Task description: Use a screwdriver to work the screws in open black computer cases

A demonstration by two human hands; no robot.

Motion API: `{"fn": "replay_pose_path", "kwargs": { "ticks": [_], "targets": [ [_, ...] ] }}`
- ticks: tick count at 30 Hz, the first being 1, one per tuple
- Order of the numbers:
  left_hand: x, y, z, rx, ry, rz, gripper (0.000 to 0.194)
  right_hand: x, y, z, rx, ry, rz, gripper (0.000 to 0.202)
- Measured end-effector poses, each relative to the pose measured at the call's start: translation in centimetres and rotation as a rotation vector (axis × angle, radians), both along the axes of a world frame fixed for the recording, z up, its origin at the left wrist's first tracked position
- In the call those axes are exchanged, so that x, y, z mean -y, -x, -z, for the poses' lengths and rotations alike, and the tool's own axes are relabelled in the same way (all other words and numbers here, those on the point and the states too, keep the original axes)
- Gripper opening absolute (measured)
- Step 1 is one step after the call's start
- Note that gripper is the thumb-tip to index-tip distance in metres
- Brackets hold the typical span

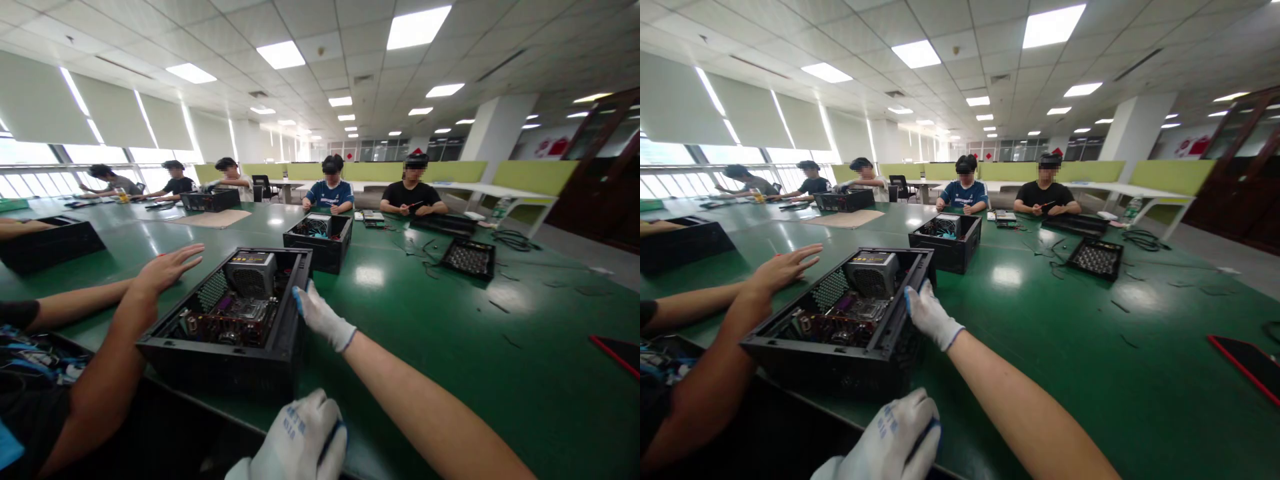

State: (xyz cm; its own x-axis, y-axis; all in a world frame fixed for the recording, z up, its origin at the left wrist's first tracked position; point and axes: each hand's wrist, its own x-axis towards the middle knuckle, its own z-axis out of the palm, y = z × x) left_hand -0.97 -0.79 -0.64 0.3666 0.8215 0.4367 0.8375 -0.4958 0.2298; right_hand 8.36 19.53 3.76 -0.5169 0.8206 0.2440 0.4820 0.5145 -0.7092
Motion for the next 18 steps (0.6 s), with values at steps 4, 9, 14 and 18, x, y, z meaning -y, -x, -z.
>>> {"fn": "replay_pose_path", "kwargs": {
  "ticks": [4, 9, 14, 18],
  "targets": [
    [-3.0, 0.8, 4.5, 0.057, -0.103, -0.068, 0.021, -2.0, 4.7, -0.5, 0.100, -0.018, -0.052, 0.073],
    [-4.2, 1.7, 7.0, 0.142, -0.176, -0.195, 0.018, -4.8, 3.1, -1.0, 0.242, -0.049, -0.045, 0.072],
    [-3.7, 1.5, 6.1, 0.191, -0.077, -0.208, 0.015, -9.0, -0.8, -2.2, 0.413, -0.126, 0.156, 0.096],
    [-3.8, 1.3, 5.5, 0.210, 0.013, -0.222, 0.017, -13.8, -3.2, -3.6, 0.545, -0.223, 0.306, 0.090]
  ]
}}
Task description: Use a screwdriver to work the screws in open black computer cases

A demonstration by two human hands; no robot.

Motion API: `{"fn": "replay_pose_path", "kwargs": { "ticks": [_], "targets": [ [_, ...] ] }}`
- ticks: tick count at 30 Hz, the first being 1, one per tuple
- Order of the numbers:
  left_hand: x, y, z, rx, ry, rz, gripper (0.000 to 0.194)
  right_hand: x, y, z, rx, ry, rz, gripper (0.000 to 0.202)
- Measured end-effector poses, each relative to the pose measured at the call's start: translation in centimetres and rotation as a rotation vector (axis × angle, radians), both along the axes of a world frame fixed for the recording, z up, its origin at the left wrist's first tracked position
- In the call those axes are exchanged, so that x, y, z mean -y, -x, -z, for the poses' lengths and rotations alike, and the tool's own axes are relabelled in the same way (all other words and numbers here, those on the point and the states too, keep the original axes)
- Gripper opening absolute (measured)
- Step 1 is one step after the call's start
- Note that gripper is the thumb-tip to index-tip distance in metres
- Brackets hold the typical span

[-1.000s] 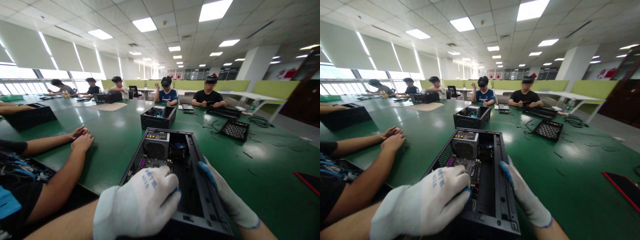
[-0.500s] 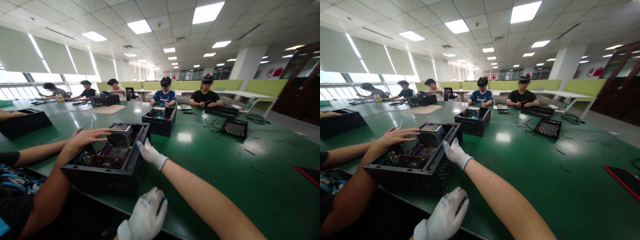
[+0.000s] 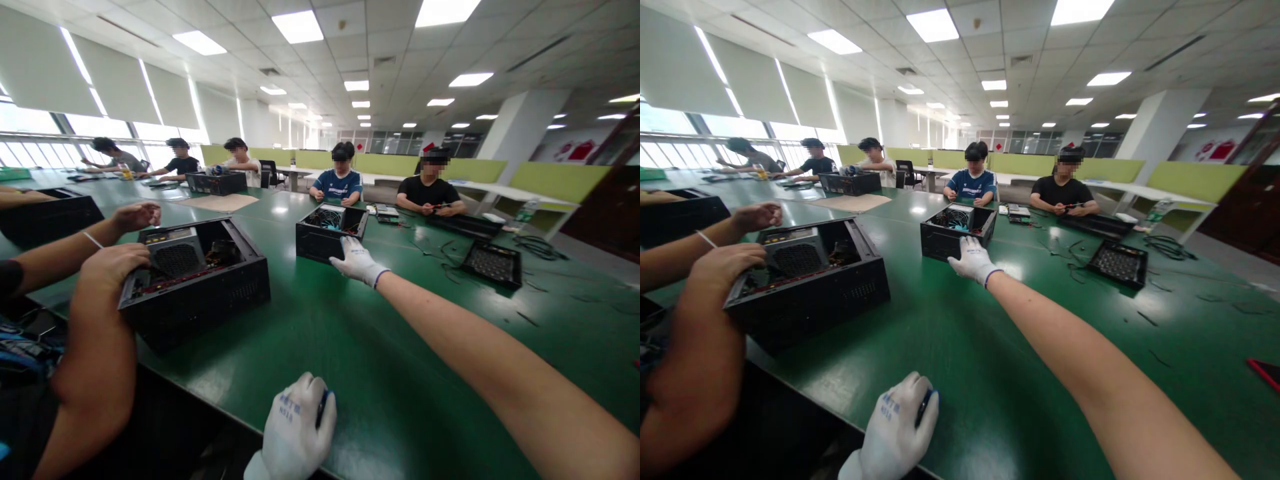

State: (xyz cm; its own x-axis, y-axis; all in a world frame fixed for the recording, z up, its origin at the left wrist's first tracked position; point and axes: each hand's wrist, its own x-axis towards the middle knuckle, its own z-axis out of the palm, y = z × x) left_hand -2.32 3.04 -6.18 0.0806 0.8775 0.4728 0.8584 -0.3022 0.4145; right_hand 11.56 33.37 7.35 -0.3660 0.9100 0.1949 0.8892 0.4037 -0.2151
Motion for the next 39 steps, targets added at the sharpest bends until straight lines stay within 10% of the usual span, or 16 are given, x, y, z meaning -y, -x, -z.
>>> {"fn": "replay_pose_path", "kwargs": {
  "ticks": [9, 17, 34, 39],
  "targets": [
    [-0.3, 0.0, 0.6, 0.026, -0.032, -0.009, 0.016, -7.9, -1.9, -1.0, 0.238, -0.058, 0.138, 0.063],
    [-0.4, -0.1, 0.4, 0.022, -0.005, -0.024, 0.016, -7.6, -1.8, -1.8, 0.348, -0.120, 0.148, 0.043],
    [-0.6, 0.4, 0.4, 0.065, -0.044, 0.015, 0.022, 17.1, -11.8, -1.1, 0.285, -0.464, -0.184, 0.047],
    [1.0, -0.5, -3.4, 0.196, -0.048, 0.044, 0.020, 25.1, -15.8, -1.4, 0.161, -0.399, -0.313, 0.038]
  ]
}}
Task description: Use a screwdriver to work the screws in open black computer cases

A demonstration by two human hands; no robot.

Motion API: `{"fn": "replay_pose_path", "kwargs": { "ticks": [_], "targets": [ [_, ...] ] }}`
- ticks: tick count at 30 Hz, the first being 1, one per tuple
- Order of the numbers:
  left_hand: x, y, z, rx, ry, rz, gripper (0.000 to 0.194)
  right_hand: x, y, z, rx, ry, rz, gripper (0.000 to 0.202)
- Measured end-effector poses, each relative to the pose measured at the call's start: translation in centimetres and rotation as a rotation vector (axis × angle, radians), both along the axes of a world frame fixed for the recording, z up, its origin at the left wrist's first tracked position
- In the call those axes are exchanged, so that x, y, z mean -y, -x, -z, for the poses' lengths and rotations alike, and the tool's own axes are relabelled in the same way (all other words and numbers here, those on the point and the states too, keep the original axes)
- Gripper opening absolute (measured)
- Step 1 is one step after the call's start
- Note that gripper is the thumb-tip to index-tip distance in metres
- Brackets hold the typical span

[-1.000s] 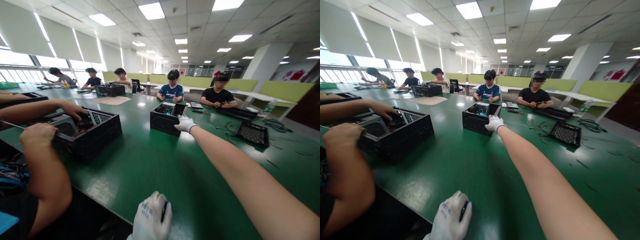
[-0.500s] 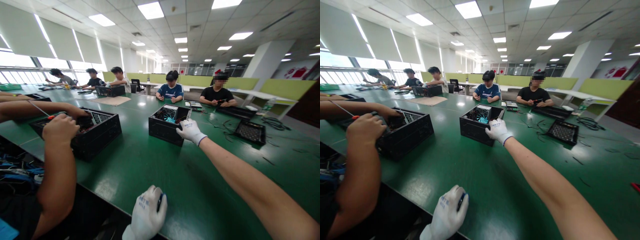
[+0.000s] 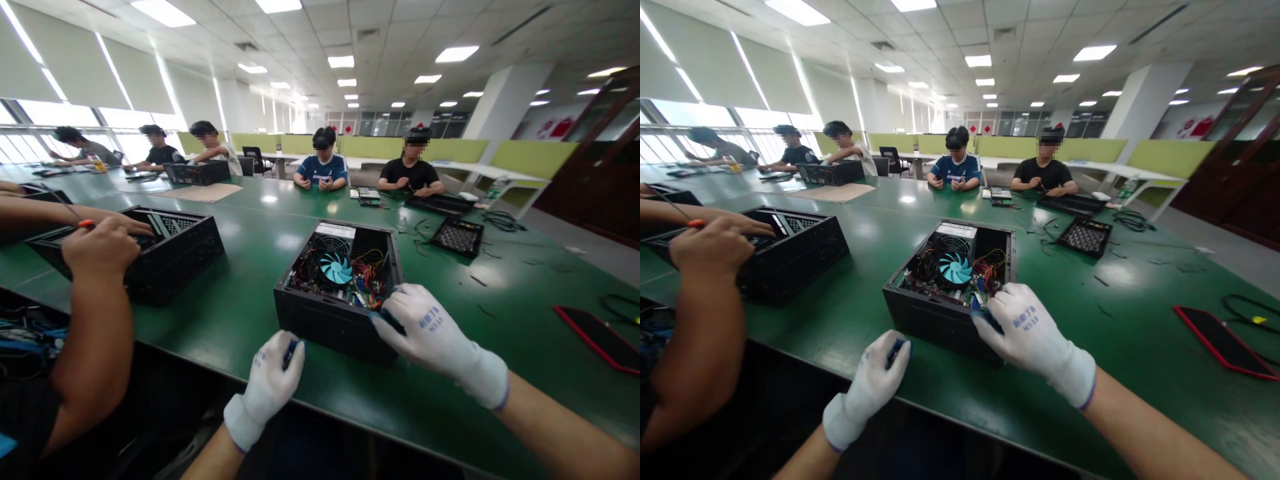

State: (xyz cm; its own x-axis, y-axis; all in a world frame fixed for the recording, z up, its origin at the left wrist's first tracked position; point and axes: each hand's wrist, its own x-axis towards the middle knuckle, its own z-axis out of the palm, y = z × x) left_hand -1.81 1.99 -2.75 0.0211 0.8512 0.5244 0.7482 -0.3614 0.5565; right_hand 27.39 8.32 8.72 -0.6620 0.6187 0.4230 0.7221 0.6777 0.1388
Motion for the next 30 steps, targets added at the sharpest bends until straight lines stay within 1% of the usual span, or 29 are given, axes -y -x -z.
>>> {"fn": "replay_pose_path", "kwargs": {
  "ticks": [3, 5, 6, 8, 10, 12, 14, 16, 18, 21, 24, 27, 30],
  "targets": [
    [1.6, -1.2, -4.8, -0.023, -0.073, 0.134, 0.015, 3.8, -2.3, -0.3, -0.049, 0.058, -0.077, 0.032],
    [2.4, -2.0, -7.9, -0.079, -0.138, 0.183, 0.011, 5.7, -3.5, -0.5, -0.077, 0.081, -0.126, 0.028],
    [2.7, -2.4, -9.3, -0.117, -0.163, 0.192, 0.010, 6.5, -3.9, -0.6, -0.087, 0.090, -0.144, 0.027],
    [3.0, -3.0, -11.3, -0.208, -0.200, 0.205, 0.011, 7.9, -4.7, -0.6, -0.092, 0.111, -0.168, 0.025],
    [3.0, -3.6, -12.5, -0.286, -0.189, 0.262, 0.014, 8.9, -5.4, -0.7, -0.087, 0.139, -0.177, 0.026],
    [2.9, -4.1, -12.9, -0.337, -0.122, 0.349, 0.017, 9.6, -5.8, -1.1, -0.074, 0.173, -0.179, 0.026],
    [2.7, -4.6, -12.8, -0.396, -0.061, 0.389, 0.020, 9.9, -6.0, -1.9, -0.054, 0.230, -0.160, 0.025],
    [2.4, -5.1, -12.3, -0.461, -0.050, 0.357, 0.023, 9.7, -5.9, -3.0, -0.038, 0.283, -0.126, 0.023],
    [2.3, -5.4, -11.8, -0.500, -0.065, 0.315, 0.024, 9.0, -5.2, -3.9, -0.025, 0.290, -0.083, 0.026],
    [2.4, -5.6, -11.5, -0.512, -0.082, 0.277, 0.022, 6.7, -3.3, -4.7, 0.045, 0.238, -0.010, 0.034],
    [2.6, -5.6, -11.5, -0.513, -0.086, 0.251, 0.024, 3.5, -0.5, -4.6, 0.213, 0.213, 0.047, 0.042],
    [2.7, -5.6, -11.4, -0.501, -0.100, 0.233, 0.025, 0.5, 2.8, -4.2, 0.418, 0.292, 0.105, 0.049],
    [2.5, -5.5, -11.3, -0.499, -0.102, 0.221, 0.025, -1.7, 5.9, -3.4, 0.582, 0.403, 0.161, 0.053]
  ]
}}
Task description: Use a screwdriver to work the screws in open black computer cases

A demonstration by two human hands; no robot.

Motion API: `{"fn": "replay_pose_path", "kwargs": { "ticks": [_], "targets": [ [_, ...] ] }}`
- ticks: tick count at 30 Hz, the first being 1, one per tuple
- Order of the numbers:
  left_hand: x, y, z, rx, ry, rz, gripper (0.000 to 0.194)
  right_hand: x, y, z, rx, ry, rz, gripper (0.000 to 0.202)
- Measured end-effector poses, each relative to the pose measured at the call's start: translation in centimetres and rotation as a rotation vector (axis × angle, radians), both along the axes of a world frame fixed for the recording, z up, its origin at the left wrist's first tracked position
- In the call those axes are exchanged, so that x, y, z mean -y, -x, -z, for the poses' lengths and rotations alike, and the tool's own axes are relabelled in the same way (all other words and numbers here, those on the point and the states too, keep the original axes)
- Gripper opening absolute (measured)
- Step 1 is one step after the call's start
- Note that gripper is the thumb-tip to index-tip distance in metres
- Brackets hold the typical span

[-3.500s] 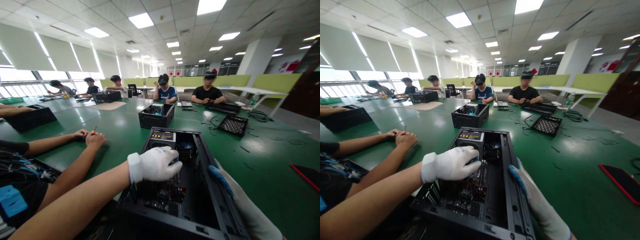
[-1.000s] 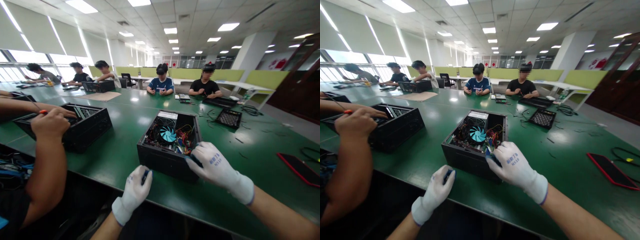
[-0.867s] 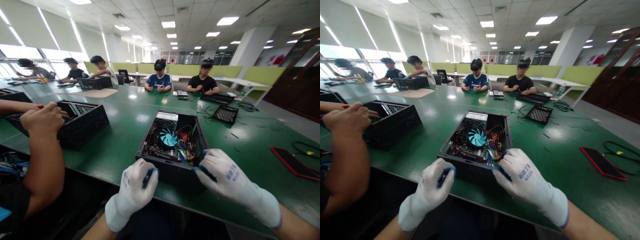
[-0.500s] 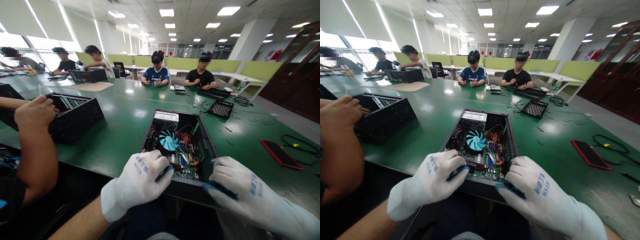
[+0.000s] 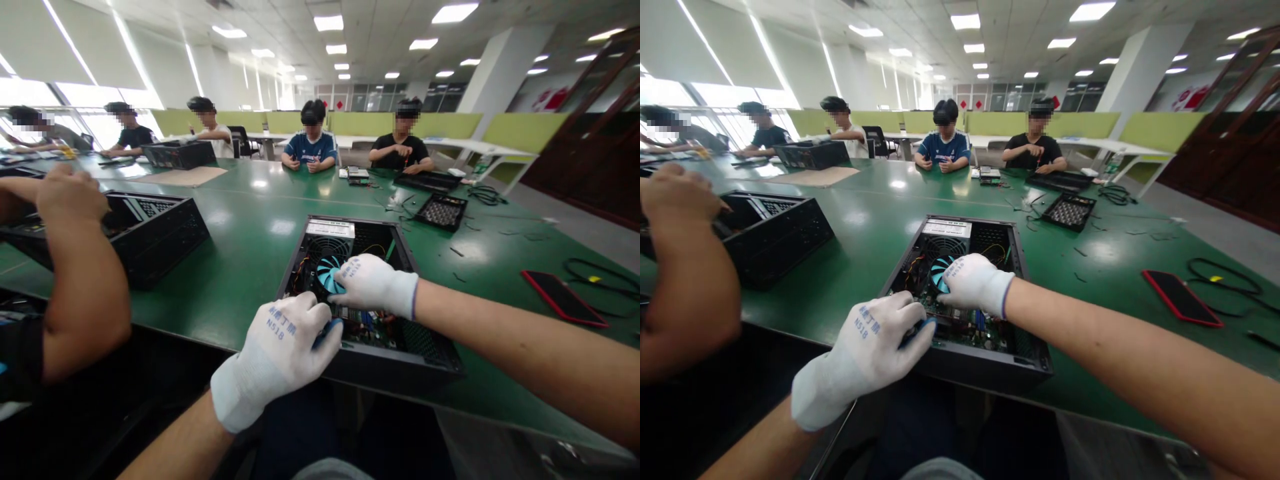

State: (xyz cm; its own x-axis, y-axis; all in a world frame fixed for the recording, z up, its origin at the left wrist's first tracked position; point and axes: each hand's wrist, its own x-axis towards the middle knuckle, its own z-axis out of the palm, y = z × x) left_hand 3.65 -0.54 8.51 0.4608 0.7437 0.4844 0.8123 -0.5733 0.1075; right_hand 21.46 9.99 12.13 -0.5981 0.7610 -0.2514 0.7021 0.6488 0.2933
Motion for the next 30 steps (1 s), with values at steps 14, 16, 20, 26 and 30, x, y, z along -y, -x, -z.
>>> {"fn": "replay_pose_path", "kwargs": {
  "ticks": [14, 16, 20, 26, 30],
  "targets": [
    [-0.1, -0.1, 0.0, 0.039, -0.004, 0.009, 0.023, -0.2, -1.3, 0.1, -0.002, -0.050, -0.012, 0.032],
    [-0.1, -0.1, 0.1, 0.040, -0.008, 0.013, 0.022, 0.0, -2.5, -0.2, -0.040, -0.073, 0.005, 0.032],
    [0.0, -0.1, 0.0, 0.051, -0.023, 0.025, 0.020, 0.1, -4.5, -0.4, -0.051, -0.133, 0.072, 0.037],
    [0.0, -0.2, -0.2, 0.054, -0.051, 0.030, 0.019, -1.8, -5.3, -0.4, -0.011, -0.230, 0.167, 0.036],
    [0.0, -0.2, -0.2, 0.054, -0.053, 0.033, 0.018, -4.6, -5.0, 0.4, 0.046, -0.201, 0.213, 0.031]
  ]
}}
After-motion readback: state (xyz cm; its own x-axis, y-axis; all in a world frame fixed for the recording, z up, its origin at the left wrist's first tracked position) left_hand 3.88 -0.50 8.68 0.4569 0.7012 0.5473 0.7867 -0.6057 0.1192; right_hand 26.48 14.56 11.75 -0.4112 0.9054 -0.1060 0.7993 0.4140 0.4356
